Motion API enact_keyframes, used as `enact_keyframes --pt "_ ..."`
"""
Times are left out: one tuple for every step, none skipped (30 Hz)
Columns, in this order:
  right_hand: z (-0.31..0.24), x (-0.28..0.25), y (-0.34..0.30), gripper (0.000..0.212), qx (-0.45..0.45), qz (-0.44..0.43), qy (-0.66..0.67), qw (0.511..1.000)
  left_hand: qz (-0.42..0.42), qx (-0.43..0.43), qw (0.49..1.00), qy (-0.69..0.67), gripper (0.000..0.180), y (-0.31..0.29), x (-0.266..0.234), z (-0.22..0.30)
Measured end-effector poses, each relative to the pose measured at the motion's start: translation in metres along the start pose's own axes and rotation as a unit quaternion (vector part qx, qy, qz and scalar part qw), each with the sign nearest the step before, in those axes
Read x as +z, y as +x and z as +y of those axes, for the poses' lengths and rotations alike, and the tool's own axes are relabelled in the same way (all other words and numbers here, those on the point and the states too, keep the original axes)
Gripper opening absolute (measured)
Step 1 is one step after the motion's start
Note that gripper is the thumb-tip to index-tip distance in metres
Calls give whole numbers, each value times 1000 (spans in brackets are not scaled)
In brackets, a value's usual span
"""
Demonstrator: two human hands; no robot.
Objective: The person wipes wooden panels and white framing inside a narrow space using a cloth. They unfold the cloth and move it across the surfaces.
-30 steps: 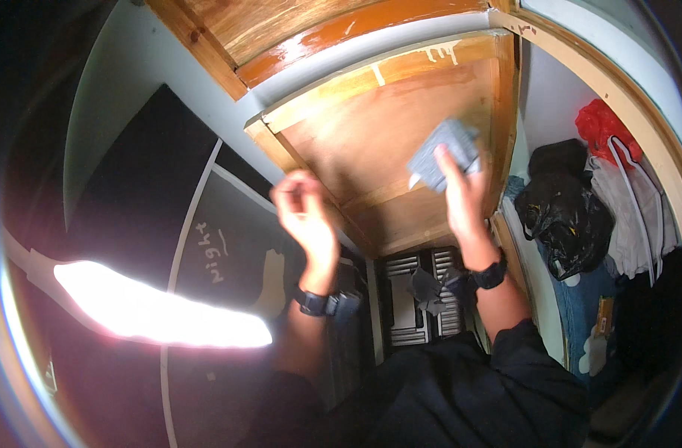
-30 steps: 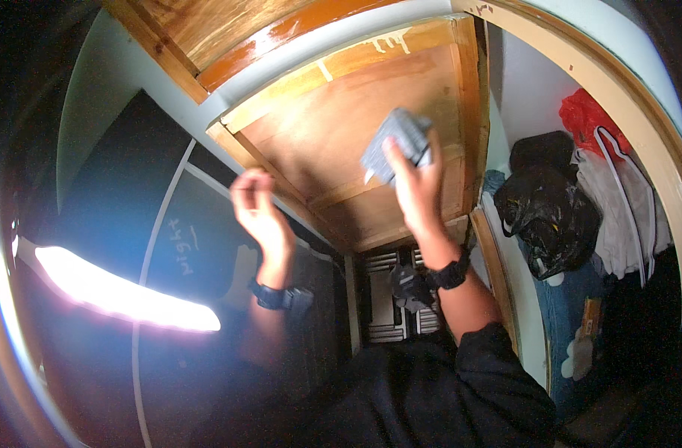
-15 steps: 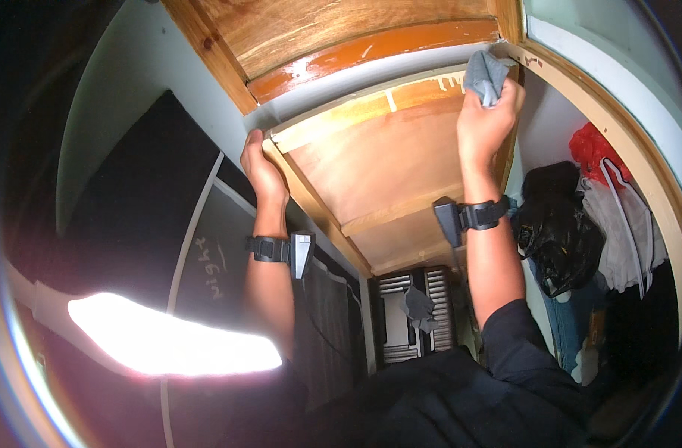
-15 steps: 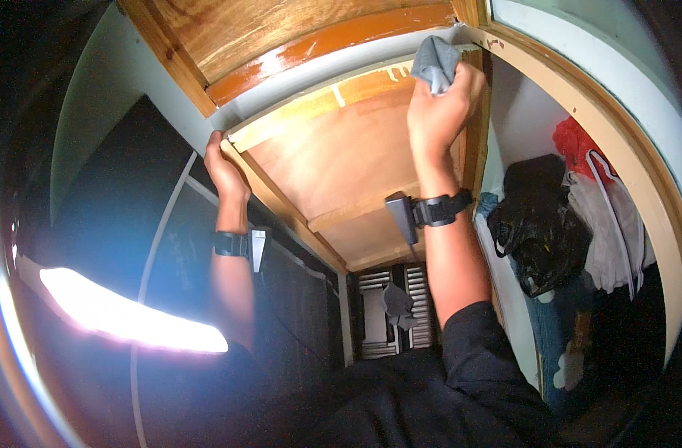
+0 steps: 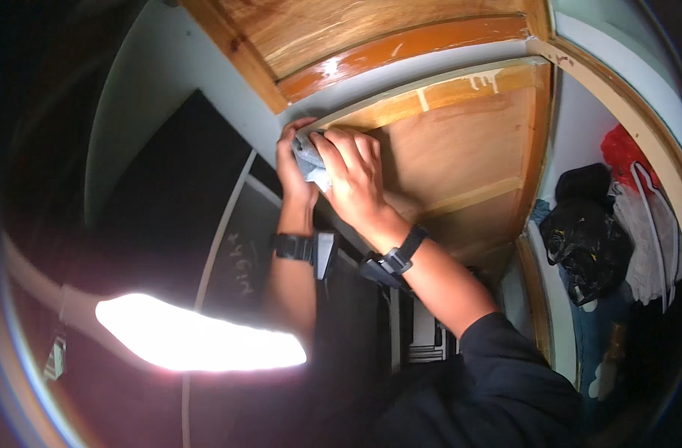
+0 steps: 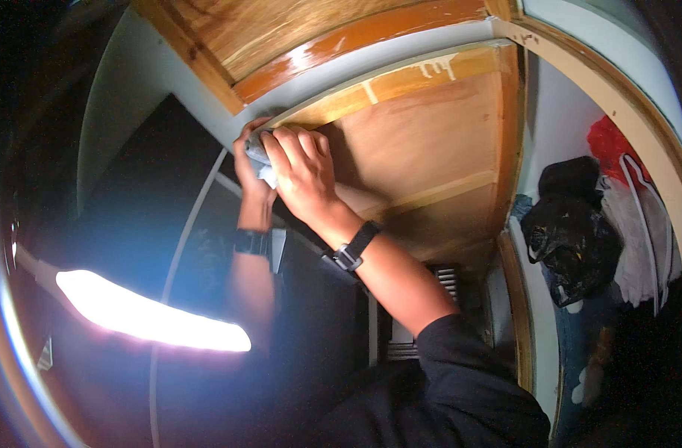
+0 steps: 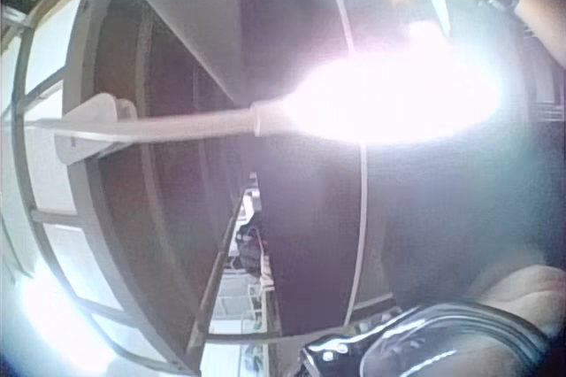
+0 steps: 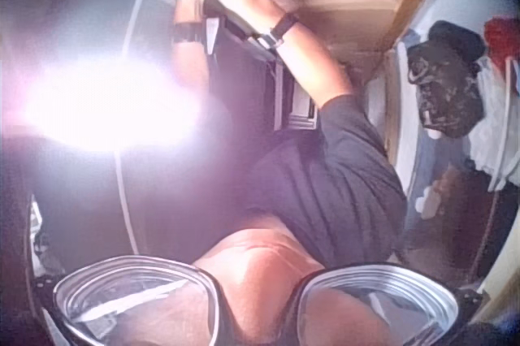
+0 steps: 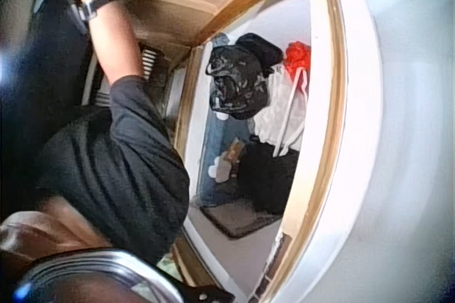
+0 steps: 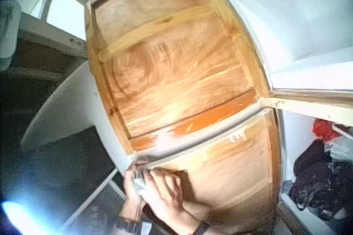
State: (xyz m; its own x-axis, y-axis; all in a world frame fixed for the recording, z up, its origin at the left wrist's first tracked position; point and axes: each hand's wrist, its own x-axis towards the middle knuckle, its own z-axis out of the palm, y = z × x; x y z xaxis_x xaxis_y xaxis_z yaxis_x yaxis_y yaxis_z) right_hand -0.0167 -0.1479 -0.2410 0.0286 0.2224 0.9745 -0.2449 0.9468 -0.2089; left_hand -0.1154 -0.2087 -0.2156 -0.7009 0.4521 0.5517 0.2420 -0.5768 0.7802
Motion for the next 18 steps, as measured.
enact_keyframes --pt "4 0 -1 35 -20 -31 -7 999 -22 -20 999 -15 37 3 3 1" --pt "5 -3 -4 38 -12 -61 21 998 -36 -36 998 -23 36 4 4 3" --pt "9 -8 -9 40 6 -87 79 993 -15 -49 999 -1 37 2 2 6" --pt "11 -15 -10 39 7 -53 85 995 -13 -54 998 2 38 2 0 9" --pt "13 -24 -11 38 9 -20 91 996 -10 -60 998 4 40 1 -4 9" --pt "17 -33 -8 35 15 17 102 995 -5 -58 998 10 40 4 -11 8" --pt "26 -44 -6 32 34 58 103 992 -1 -57 998 4 40 6 -7 3" --pt "41 -56 -2 30 26 86 72 993 2 -55 998 6 39 6 -5 1" --pt "52 -67 2 28 44 126 41 990 5 -54 998 9 39 6 -3 -1" --pt "64 -81 -2 29 109 117 16 987 5 -58 998 5 39 7 -1 2" --pt "75 -93 4 32 133 142 33 980 7 -61 998 0 39 7 -1 -2" --pt "96 -106 7 35 152 178 -75 969 1 -61 998 -2 39 9 3 0" --pt "101 -116 16 37 183 205 -75 959 -1 -61 998 -3 39 10 1 1" --pt "103 -126 27 39 170 227 -110 952 1 -55 998 4 39 12 -4 3" --pt "114 -132 31 38 146 244 -158 946 4 -54 999 5 39 13 -8 4" --pt "124 -138 33 39 145 239 -172 945 4 -57 998 1 39 15 -7 2" --pt "132 -143 36 40 144 235 -187 943 3 -60 998 -2 39 16 -5 -1" --pt "139 -141 37 35 150 234 -172 945 2 -60 998 -6 39 17 -3 -3"
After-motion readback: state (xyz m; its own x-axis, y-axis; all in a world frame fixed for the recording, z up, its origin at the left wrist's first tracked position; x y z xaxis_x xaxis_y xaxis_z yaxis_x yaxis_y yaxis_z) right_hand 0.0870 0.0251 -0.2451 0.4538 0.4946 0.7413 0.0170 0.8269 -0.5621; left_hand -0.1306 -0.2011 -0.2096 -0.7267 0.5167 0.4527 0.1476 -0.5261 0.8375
